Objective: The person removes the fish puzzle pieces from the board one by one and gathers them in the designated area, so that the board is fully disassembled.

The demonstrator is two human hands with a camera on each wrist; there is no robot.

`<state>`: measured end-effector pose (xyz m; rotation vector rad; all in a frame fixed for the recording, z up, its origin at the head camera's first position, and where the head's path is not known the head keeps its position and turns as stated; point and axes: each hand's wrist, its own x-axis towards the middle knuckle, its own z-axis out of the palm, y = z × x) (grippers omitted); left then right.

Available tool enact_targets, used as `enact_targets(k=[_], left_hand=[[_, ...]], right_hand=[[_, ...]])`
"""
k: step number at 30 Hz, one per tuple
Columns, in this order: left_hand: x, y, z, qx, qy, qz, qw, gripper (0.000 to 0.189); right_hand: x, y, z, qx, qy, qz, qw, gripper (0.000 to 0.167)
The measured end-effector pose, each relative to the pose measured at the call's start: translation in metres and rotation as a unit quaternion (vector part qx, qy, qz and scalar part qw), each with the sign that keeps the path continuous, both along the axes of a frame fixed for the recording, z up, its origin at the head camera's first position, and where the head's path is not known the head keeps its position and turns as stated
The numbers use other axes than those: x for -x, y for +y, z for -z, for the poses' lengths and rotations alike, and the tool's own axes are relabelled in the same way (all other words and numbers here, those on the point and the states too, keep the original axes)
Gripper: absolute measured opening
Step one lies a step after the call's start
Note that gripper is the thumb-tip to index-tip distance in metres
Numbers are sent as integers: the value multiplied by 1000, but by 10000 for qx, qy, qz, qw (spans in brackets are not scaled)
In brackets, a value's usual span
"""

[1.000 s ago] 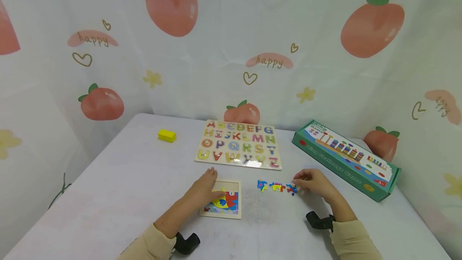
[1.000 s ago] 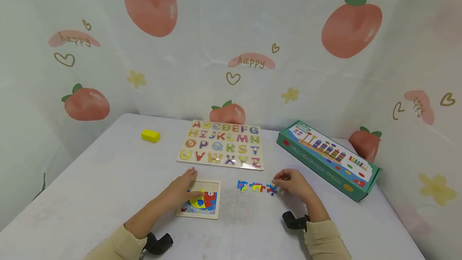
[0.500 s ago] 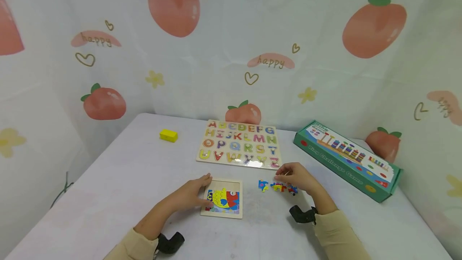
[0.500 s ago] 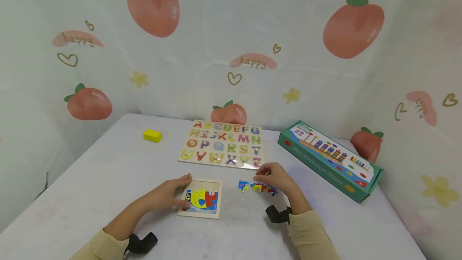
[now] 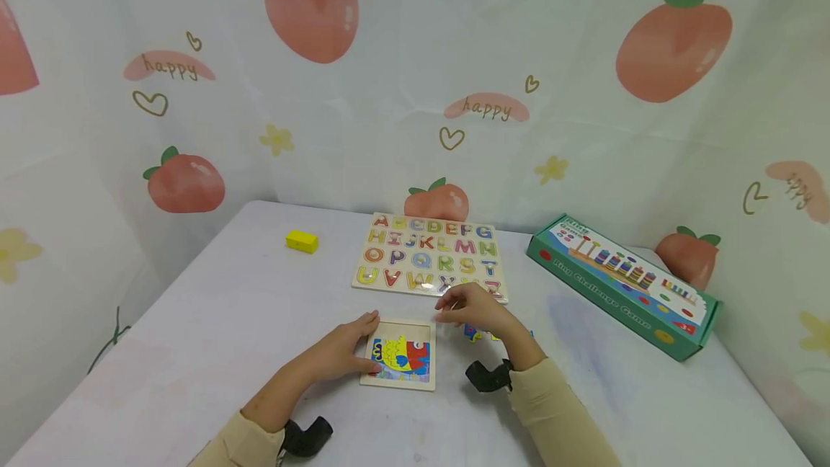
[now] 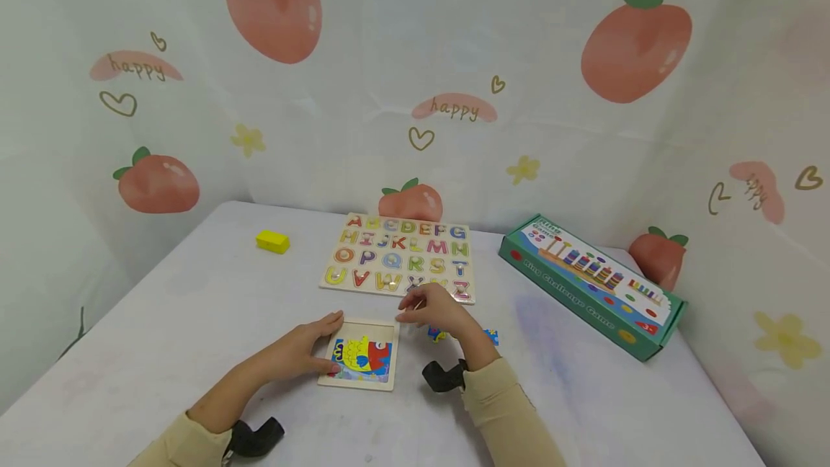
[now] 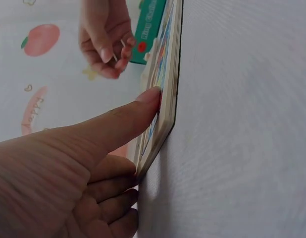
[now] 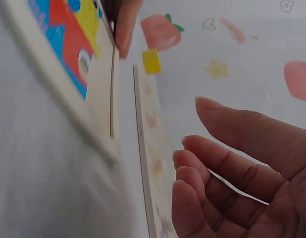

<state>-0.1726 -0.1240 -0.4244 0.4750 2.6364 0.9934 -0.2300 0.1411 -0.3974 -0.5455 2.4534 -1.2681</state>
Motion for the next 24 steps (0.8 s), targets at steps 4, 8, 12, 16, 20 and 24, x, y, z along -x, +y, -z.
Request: enact_targets(k=[4, 8, 12, 16, 20, 24], left_hand=[[1, -1, 0, -16, -21, 27, 10000, 81], [2, -3, 1, -59, 5, 146, 9999, 80], [2, -3, 1, -124, 13, 221, 9997, 80], [2, -2, 0, -127, -20, 190, 9997, 80], [2, -2, -1, -95, -45, 165, 9998, 80], [1, -2, -2, -102, -53, 157, 9998, 80]], right_hand=[[2, -23, 0, 38, -153, -284, 9995, 22], [1, -43, 0, 47, -313, -608, 9976, 21], [-1, -57, 2, 16, -445, -853, 9954, 19], [-3, -67, 5, -166, -498, -947, 9941, 16], [-5, -73, 9, -314, -581, -1000, 9928, 12], [-6, -77, 14, -434, -599, -925, 9930, 8]])
